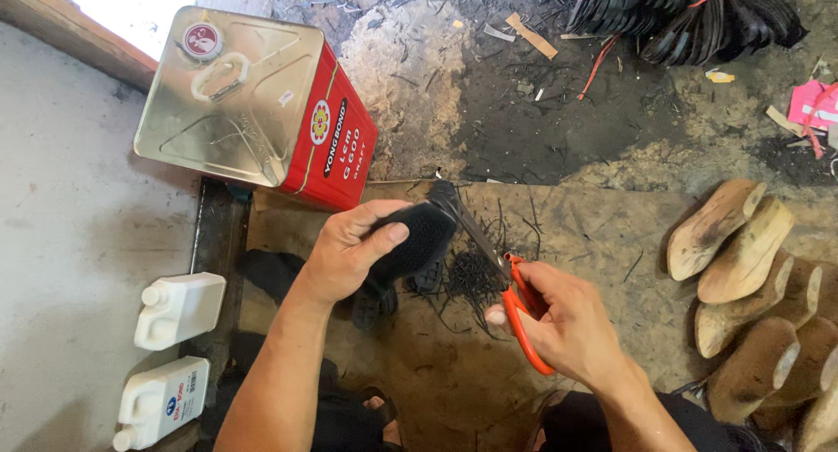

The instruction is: The person trims the edges of black rubber shoe soles using red-handled scissors. They hold each sole in one hand and cut along the perimeter, then place the trimmed soles on the floor.

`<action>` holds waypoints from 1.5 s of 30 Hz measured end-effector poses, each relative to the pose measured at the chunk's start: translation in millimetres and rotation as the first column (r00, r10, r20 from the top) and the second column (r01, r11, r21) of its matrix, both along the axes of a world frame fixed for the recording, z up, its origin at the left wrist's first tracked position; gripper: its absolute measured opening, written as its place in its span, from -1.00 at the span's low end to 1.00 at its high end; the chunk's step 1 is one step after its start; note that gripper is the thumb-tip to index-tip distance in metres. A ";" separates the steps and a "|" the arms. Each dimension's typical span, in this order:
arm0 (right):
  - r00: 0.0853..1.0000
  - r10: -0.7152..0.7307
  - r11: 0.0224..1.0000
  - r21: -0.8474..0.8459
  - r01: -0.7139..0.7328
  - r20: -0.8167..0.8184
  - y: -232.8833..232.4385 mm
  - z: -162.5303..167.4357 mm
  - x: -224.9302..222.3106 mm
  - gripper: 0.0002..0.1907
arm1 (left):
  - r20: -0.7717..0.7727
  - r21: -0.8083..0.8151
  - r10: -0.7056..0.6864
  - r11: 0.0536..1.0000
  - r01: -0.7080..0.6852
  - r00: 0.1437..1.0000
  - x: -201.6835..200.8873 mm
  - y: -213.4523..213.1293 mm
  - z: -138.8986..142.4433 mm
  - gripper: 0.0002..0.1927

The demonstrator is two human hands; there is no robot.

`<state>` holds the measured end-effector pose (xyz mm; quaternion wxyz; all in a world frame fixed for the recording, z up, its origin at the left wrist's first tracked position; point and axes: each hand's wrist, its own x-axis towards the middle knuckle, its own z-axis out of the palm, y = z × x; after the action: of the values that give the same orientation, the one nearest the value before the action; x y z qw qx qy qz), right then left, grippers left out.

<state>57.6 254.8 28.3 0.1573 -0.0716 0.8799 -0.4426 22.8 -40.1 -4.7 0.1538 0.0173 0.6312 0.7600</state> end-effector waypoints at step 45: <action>0.829 -0.405 0.622 -0.549 0.559 0.385 2.8 -21.4 9.8 -0.79 | 0.319 0.058 -0.423 0.902 0.428 0.848 28.1 64.8 -22.7 -0.59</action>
<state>67.5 257.5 6.9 0.0960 0.1694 0.6368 -0.7460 50.9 24.8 -27.3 0.4200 0.0305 0.5835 0.6944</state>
